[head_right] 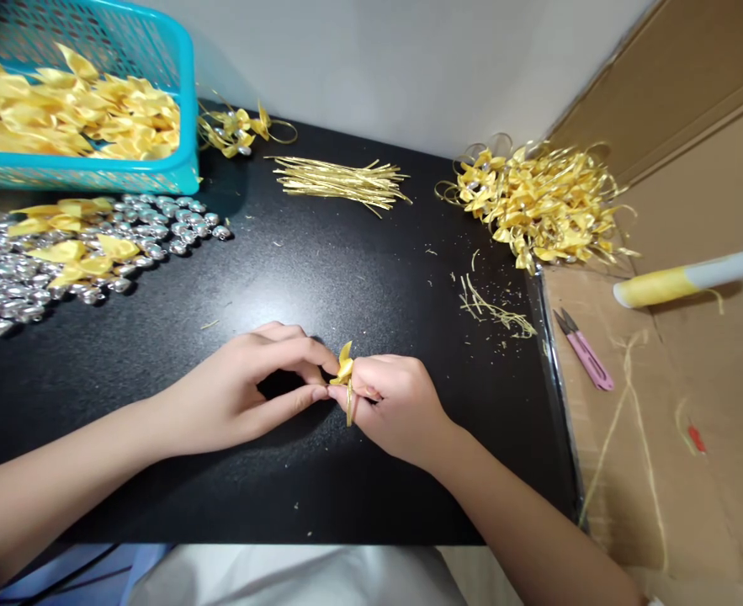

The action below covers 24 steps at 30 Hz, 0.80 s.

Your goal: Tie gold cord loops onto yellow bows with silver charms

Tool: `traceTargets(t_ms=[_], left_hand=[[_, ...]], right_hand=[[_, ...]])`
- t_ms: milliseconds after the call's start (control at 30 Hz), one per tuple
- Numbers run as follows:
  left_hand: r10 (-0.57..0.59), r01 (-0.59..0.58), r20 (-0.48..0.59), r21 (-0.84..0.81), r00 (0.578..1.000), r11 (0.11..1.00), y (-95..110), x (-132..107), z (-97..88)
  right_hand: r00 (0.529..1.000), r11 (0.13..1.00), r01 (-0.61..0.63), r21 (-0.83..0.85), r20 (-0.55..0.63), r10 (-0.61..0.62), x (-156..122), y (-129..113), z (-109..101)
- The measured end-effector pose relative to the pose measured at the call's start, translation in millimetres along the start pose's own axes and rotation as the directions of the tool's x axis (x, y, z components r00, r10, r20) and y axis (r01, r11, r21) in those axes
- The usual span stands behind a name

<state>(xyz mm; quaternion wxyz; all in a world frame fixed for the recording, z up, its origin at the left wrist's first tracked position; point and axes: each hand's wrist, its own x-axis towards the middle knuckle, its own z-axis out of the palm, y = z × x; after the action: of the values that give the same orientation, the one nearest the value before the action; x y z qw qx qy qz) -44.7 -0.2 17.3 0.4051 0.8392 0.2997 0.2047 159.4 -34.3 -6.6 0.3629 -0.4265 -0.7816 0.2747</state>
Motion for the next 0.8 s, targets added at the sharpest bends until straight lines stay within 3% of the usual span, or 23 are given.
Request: traceTargets(t_ms=[200,400,700,800], left_hand=[[-0.211,0.210,0.023,-0.259,0.977,0.943,1.2,4.4,-0.4],[-0.285,0.298,0.089,-0.228,0.955,0.927,-1.6,9.3,-7.7],[-0.224,0.227,0.038,-0.251,0.974,0.941,-1.9,9.0,-2.0],[-0.159,0.154,-0.020,-0.147,0.987,0.977,-1.4,7.9,-1.8]], right_hand=[[0.998,0.999,-0.051,0.004,0.031,0.051,2.1,-2.3,-0.7],[0.995,0.997,-0.083,0.011,0.053,0.082,3.7,-4.5,-2.4],[0.992,0.994,-0.101,0.044,0.073,0.098,2.1,-2.5,-4.6],[0.996,0.993,-0.078,0.088,0.060,0.073,1.7,-1.8,-4.4]])
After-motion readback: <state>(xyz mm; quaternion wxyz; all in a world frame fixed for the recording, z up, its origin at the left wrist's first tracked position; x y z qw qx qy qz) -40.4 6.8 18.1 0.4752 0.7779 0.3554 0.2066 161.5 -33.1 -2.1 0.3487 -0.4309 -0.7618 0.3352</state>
